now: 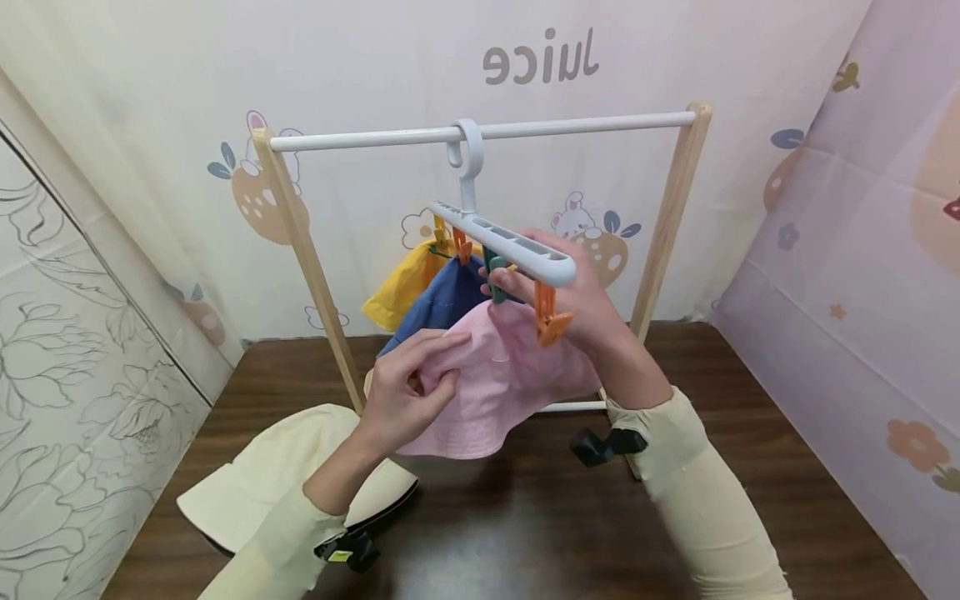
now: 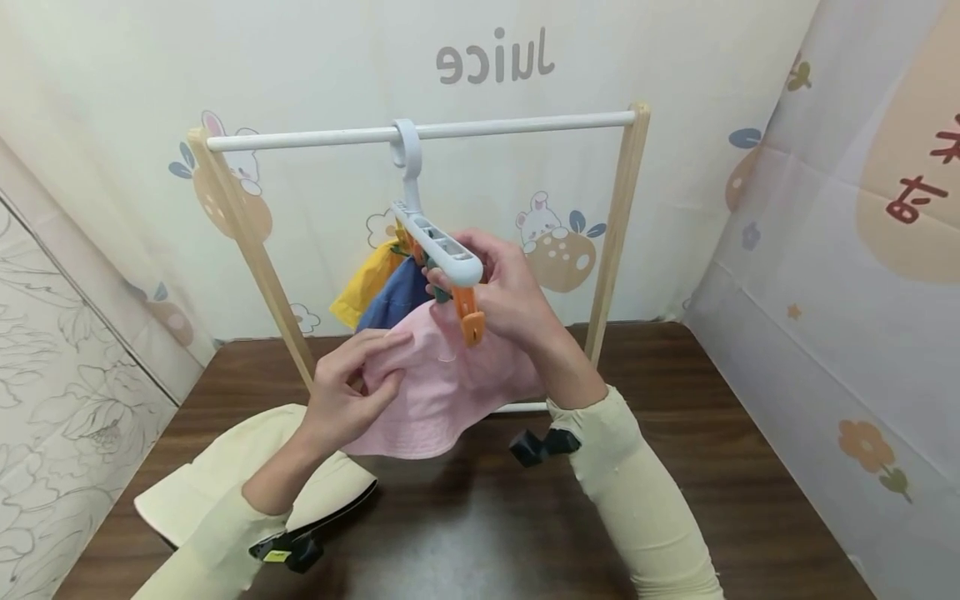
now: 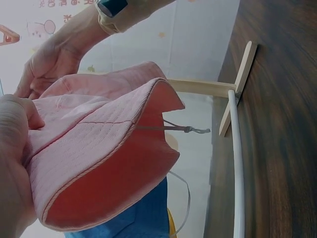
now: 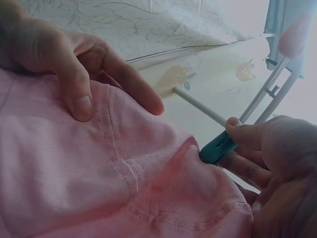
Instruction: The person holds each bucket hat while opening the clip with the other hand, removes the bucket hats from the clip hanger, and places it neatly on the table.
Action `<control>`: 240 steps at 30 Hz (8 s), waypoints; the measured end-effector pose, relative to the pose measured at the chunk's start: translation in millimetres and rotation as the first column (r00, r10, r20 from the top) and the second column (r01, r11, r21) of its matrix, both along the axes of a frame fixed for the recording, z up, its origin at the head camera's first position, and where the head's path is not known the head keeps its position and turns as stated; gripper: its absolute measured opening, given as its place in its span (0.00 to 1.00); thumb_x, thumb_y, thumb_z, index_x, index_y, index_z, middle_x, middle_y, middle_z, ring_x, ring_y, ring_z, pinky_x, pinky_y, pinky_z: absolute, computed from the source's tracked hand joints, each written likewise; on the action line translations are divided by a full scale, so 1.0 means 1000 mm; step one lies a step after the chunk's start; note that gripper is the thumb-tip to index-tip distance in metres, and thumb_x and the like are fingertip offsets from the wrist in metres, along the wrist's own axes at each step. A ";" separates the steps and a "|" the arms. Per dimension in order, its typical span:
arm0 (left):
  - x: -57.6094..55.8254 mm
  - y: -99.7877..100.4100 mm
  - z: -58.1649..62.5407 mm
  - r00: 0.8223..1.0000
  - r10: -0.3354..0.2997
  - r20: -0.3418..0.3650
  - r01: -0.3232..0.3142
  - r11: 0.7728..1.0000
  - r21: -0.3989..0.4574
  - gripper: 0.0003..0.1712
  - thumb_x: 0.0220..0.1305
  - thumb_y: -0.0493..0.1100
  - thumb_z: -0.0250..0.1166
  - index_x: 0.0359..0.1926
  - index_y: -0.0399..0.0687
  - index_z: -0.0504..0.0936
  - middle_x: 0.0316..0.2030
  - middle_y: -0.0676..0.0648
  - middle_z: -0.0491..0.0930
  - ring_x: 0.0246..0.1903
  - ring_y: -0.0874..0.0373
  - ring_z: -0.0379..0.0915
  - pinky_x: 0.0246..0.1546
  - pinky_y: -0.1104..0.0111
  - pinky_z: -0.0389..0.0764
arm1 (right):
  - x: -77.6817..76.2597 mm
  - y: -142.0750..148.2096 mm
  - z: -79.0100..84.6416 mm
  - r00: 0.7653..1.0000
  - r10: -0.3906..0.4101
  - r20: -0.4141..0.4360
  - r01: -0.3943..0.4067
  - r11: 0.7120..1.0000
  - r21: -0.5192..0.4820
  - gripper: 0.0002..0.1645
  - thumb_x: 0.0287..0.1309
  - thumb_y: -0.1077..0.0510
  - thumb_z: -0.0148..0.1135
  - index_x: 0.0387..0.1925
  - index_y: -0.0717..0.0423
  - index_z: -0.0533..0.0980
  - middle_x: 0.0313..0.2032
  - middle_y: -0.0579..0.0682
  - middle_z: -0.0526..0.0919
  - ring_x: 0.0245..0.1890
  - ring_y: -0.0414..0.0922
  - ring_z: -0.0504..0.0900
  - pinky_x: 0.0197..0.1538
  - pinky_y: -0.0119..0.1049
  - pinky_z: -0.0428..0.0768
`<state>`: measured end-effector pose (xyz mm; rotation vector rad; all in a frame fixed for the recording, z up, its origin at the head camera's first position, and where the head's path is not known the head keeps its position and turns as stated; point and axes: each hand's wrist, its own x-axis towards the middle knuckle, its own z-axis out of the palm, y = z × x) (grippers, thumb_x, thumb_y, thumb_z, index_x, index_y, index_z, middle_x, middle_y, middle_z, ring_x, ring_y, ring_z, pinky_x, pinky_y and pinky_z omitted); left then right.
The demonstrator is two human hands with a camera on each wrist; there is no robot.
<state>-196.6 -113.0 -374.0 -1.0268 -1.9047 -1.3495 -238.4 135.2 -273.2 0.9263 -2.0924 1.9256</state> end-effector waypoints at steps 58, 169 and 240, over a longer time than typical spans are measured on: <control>0.006 -0.030 -0.011 0.998 -0.056 -0.040 0.055 0.998 -0.038 0.30 0.55 0.17 0.70 0.60 0.35 0.90 0.50 0.34 0.92 0.51 0.59 0.86 0.45 0.77 0.80 | 0.001 0.019 -0.002 0.998 -0.060 0.004 0.060 0.996 -0.061 0.26 0.72 0.69 0.69 0.69 0.63 0.83 0.46 0.42 0.97 0.43 0.42 0.98 0.37 0.37 0.94; 0.040 -0.119 -0.015 0.984 -0.153 0.091 0.162 0.982 -0.096 0.35 0.50 0.11 0.70 0.60 0.34 0.90 0.54 0.51 0.92 0.52 0.70 0.87 0.47 0.81 0.85 | 0.013 0.076 -0.051 0.994 -0.087 0.068 0.083 0.995 0.051 0.22 0.76 0.69 0.68 0.66 0.54 0.86 0.52 0.38 0.97 0.52 0.36 0.96 0.45 0.32 0.94; 0.020 -0.151 -0.056 0.915 0.191 0.354 -0.060 0.935 -0.349 0.27 0.64 0.26 0.75 0.63 0.42 0.89 0.53 0.37 0.93 0.32 0.74 0.73 0.28 0.74 0.76 | 0.017 0.093 -0.060 0.985 -0.142 0.100 0.129 0.984 0.122 0.22 0.78 0.64 0.69 0.69 0.58 0.84 0.53 0.35 0.96 0.54 0.36 0.96 0.48 0.34 0.95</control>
